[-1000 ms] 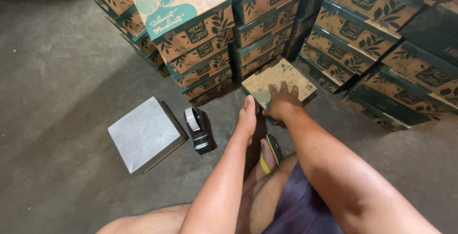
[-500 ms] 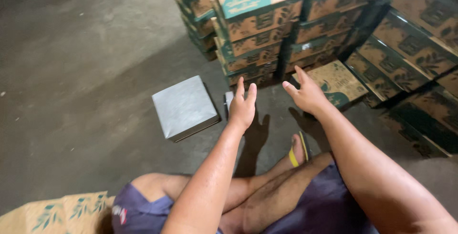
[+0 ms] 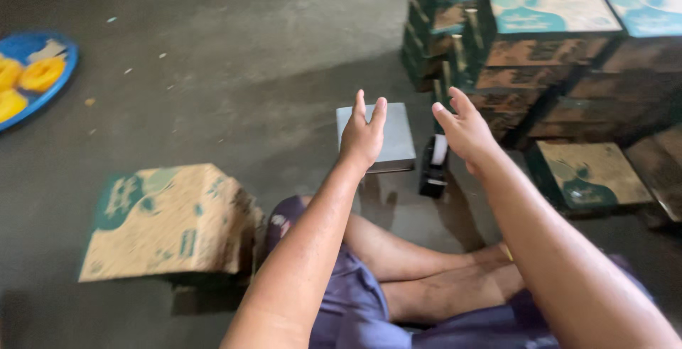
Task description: The person sits on the floor and folds flat cardboard bakery boxes into shape, pressing the sides and bottom together. They use a tape dispenser to seal the folded boxes, then stack the finished boxes with a stack of completed boxes nearby.
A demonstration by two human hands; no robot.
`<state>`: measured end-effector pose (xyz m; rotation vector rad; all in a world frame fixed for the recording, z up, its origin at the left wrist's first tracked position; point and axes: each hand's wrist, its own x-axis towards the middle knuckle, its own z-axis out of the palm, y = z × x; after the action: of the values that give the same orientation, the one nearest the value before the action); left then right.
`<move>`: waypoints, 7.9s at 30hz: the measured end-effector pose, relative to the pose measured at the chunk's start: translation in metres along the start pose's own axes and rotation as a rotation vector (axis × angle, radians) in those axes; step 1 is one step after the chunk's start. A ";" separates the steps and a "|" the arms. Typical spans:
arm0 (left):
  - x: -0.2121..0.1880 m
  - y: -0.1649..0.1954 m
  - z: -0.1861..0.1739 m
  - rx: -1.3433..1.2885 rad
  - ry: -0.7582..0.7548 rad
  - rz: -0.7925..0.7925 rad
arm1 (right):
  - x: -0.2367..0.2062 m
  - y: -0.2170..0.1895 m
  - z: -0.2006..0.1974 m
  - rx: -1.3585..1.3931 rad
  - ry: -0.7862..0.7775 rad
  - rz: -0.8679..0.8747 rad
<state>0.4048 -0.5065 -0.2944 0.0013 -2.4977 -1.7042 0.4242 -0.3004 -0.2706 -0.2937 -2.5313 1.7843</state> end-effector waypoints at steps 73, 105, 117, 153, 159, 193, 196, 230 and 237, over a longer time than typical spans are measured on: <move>-0.120 -0.268 -0.409 -0.739 0.010 -0.713 | -0.104 -0.045 0.430 0.488 -0.764 0.858; 0.054 -0.193 -0.288 -0.313 0.581 -0.070 | 0.032 -0.089 0.327 0.592 -0.268 0.250; 0.018 -0.115 -0.272 -0.161 0.459 -0.061 | -0.009 -0.108 0.288 0.820 -0.397 0.215; 0.056 -0.158 -0.019 0.174 -0.273 0.008 | 0.114 0.115 0.114 0.197 -0.221 0.149; 0.042 -0.152 -0.023 0.389 -0.314 0.022 | 0.090 0.128 0.098 -0.144 -0.133 -0.163; -0.074 0.018 -0.098 0.727 -0.045 0.278 | -0.076 -0.017 0.028 -0.638 -0.040 -0.565; -0.092 0.045 -0.113 0.700 0.014 0.390 | -0.097 -0.040 0.022 -0.643 -0.037 -0.590; 0.021 -0.123 -0.006 0.847 -0.237 0.413 | 0.052 0.104 0.082 -0.729 -0.151 -0.692; 0.036 -0.149 0.000 0.864 -0.135 0.527 | 0.067 0.119 0.095 -0.700 -0.011 -0.764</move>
<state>0.3598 -0.5638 -0.4288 -0.6341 -2.7625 -0.3899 0.3615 -0.3391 -0.4202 0.5992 -2.6269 0.6220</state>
